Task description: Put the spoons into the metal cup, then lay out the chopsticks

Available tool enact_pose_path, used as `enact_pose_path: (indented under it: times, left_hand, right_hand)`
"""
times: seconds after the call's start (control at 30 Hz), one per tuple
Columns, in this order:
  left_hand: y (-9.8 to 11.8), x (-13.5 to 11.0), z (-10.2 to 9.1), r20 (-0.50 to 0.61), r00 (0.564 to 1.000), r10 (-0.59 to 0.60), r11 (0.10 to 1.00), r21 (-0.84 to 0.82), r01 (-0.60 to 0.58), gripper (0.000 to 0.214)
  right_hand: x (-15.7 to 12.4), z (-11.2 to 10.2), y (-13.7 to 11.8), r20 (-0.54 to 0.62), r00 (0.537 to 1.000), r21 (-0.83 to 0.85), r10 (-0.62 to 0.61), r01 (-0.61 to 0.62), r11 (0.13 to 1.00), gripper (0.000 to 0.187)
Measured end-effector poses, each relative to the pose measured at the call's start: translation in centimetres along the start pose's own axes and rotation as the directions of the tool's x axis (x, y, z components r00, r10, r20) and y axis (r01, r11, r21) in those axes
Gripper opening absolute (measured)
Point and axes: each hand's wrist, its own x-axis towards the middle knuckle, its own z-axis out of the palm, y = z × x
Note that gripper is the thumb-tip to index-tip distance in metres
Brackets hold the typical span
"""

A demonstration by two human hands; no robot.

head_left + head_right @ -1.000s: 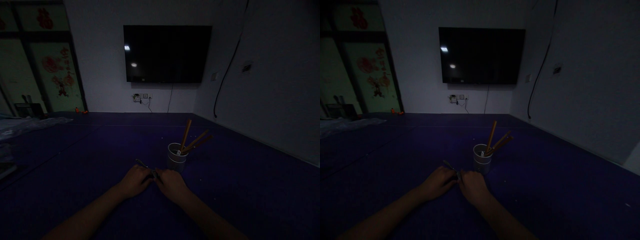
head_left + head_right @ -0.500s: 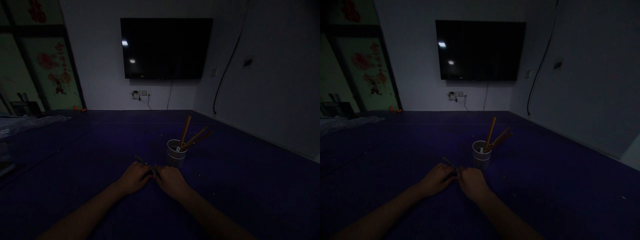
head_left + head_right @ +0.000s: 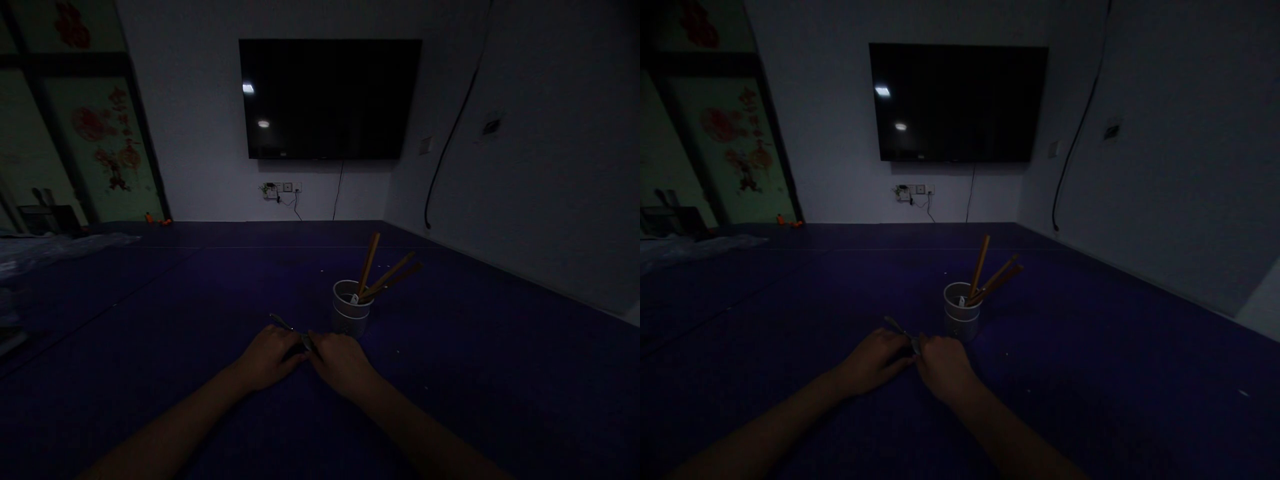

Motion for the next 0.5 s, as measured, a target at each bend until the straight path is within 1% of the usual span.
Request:
enact_pose_path:
  times: [0.2,0.37,0.5]
  left_hand:
    - [0.15,-0.03,-0.14,0.013,1.000,-0.011,1.000,0.013,0.011,0.022]
    - [0.15,-0.10,-0.13,-0.007,1.000,0.001,1.000,0.000,-0.001,0.025]
    - [0.10,-0.09,0.01,-0.014,1.000,0.004,1.000,0.007,-0.004,0.027]
  right_hand:
    - [0.02,-0.23,-0.06,0.003,1.000,0.001,-0.014,0.014,1.000,0.032]
    - [-0.02,-0.45,-0.02,0.034,0.999,0.004,-0.003,0.003,1.000,0.031]
    - [0.03,-0.28,0.11,0.033,0.999,0.017,-0.006,0.005,1.000,0.032]
